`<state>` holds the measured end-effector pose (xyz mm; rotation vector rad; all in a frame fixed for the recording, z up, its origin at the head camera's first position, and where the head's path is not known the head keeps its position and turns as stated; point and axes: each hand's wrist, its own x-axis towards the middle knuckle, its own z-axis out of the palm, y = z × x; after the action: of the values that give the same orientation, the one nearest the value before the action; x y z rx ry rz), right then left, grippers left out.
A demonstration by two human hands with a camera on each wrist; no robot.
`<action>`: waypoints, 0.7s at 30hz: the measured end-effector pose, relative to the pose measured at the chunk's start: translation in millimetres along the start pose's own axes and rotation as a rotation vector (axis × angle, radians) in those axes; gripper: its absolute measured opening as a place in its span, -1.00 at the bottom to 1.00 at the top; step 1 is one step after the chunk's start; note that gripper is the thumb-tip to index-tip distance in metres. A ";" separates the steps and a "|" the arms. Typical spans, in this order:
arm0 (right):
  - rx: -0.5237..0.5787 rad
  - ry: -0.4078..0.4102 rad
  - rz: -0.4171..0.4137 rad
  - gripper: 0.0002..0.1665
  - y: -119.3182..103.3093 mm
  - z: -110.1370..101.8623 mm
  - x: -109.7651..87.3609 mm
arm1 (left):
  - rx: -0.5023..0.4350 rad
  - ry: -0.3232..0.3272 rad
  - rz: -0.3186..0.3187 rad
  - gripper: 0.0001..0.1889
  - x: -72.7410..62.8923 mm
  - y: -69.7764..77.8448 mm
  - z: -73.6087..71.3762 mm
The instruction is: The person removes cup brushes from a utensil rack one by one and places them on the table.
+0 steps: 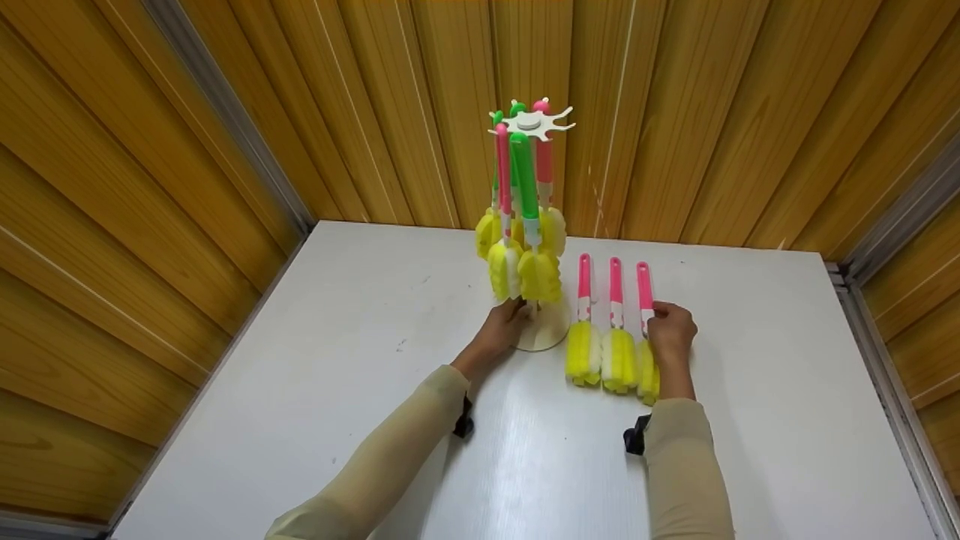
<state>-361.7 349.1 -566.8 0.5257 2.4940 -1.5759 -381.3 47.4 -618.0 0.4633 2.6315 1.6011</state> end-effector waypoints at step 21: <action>-0.176 0.088 -0.141 -0.44 -5.7 13.5 3.7 | -0.007 -0.003 -0.010 -0.57 0.3 0.4 0.2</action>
<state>-368.1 335.6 -569.0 0.4116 2.7573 -1.3864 -381.5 47.8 -617.7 0.4514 2.6208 1.6045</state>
